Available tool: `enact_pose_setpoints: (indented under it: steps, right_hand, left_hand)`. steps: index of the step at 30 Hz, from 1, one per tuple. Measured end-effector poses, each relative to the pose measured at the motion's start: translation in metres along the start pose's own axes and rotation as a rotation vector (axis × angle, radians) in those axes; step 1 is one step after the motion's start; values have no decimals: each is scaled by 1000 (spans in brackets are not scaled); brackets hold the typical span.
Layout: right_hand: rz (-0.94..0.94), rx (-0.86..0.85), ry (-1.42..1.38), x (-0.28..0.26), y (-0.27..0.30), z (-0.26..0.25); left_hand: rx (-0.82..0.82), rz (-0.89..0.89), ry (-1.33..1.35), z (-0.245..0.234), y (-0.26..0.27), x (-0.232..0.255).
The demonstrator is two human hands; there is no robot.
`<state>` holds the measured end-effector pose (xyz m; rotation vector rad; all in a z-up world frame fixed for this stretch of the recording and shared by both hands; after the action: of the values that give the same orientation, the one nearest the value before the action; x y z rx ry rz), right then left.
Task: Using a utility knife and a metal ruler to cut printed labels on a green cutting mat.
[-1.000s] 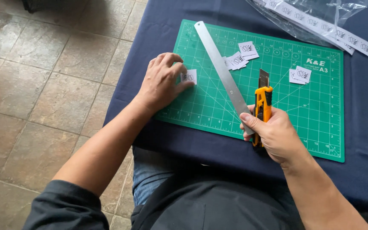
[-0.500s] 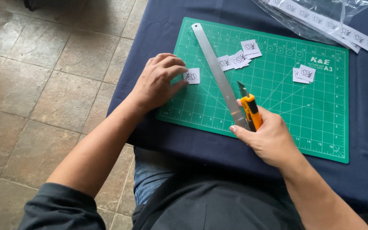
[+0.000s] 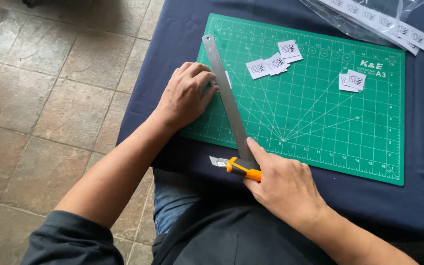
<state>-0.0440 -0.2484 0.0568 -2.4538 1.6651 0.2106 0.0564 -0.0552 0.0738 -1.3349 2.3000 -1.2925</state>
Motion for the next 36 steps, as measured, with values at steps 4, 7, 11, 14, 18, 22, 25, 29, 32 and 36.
enact_pose_setpoints:
  steps: [4,7,11,14,18,22,25,29,32,36]
  right_hand:
    - [-36,66,21,-1,5,-1]
    - [-47,83,0,-1,5,-2]
    - [-62,124,1,0,6,-2]
    - [-92,193,22,0,7,-4]
    - [-101,205,9,-1,7,-4]
    - [-115,193,23,0,8,-1]
    - [-133,209,50,-1,8,0]
    - [-140,211,62,-2,8,-1]
    - [-146,227,37,-3,9,-3]
    - [-162,244,24,-4,9,-4]
  left_hand:
    - [0,-3,15,5,2,7]
    - [-39,0,-8,6,0,10]
    - [-35,-37,58,0,1,5]
    - [18,-99,84,-11,1,-4]
    - [35,-105,54,-14,4,-10]
    - [30,-74,39,-10,0,-3]
    - [29,-66,68,-4,-3,3]
    - [-25,-12,73,7,1,8]
    - [-34,-1,74,5,-1,14]
    - [-31,-8,78,0,-2,16]
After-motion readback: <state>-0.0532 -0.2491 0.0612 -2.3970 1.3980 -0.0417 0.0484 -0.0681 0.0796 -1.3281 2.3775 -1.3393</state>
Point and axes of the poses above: each hand's wrist, its own y-axis away from the middle knuckle, its own z-axis out of the palm, x = y × z, the point moved 10 cm from there along -y, towards the middle knuckle, and after that the axes turned 15 degrees about x, right-handed, at the moved point
